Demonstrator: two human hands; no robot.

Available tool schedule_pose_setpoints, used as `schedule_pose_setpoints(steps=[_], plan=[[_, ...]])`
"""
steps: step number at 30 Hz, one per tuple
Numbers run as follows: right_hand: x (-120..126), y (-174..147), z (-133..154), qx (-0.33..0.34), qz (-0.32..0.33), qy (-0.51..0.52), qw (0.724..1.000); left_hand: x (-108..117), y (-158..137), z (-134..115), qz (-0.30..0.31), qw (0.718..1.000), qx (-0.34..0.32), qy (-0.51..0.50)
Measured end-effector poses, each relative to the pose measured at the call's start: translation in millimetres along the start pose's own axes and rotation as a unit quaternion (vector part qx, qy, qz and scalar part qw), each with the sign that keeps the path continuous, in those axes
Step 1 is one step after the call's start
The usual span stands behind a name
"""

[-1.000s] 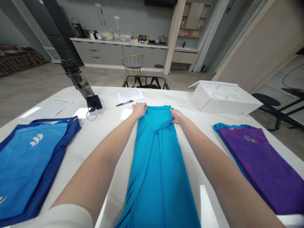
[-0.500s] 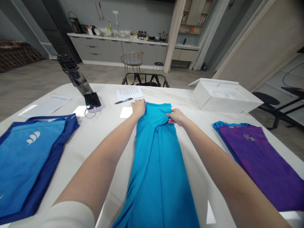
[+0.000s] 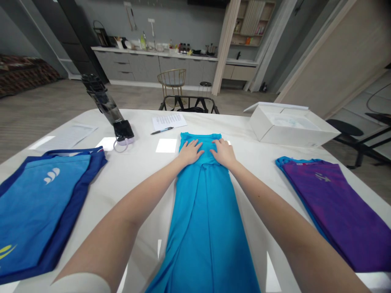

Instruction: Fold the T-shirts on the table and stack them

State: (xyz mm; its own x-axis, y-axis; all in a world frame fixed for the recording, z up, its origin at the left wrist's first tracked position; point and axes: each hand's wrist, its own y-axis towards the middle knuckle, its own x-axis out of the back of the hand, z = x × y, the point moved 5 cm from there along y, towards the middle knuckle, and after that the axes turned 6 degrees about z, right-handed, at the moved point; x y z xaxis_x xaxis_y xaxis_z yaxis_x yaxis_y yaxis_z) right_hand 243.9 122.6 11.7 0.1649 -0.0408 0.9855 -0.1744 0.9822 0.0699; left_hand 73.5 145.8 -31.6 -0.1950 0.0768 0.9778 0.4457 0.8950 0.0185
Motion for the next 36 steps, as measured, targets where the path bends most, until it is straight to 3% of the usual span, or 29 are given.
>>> schedule_pose_setpoints(steps=[4,8,11,13,17,20,25,30,36], plan=[[-23.5,-9.2,4.4,0.058,0.049,-0.011,0.997,-3.5,-9.3,4.4,0.004,1.0,0.016,-0.012],[-36.4,-10.9,-9.8,0.023,0.078,-0.019,0.996,4.8,-24.1,-2.8,-0.039,0.999,-0.008,-0.021],[-37.5,-11.1,-14.2,0.005,0.095,-0.019,0.995,1.4,-36.4,-13.6,-0.006,1.0,-0.018,-0.016],[-32.3,-14.2,-11.3,0.005,0.074,-0.025,0.997,-2.3,-45.6,-19.5,0.023,1.0,-0.012,-0.015],[-13.8,-34.3,7.8,0.045,-0.006,-0.034,0.998,4.8,-71.8,-30.0,-0.013,1.0,-0.015,-0.017],[-2.6,-59.6,28.5,0.101,-0.027,-0.018,0.994,15.3,-102.3,-40.9,-0.039,0.999,-0.021,-0.008],[-3.1,-110.4,62.0,0.169,0.026,0.026,0.985,27.3,-172.9,-67.1,-0.043,0.998,0.041,0.02],[-11.3,-161.5,89.2,0.201,0.06,0.052,0.976,26.4,-242.4,-93.5,-0.001,0.996,0.088,0.009],[-11.7,-205.7,110.0,0.215,0.084,0.054,0.971,28.9,-295.1,-107.0,0.053,0.988,0.142,0.002]])
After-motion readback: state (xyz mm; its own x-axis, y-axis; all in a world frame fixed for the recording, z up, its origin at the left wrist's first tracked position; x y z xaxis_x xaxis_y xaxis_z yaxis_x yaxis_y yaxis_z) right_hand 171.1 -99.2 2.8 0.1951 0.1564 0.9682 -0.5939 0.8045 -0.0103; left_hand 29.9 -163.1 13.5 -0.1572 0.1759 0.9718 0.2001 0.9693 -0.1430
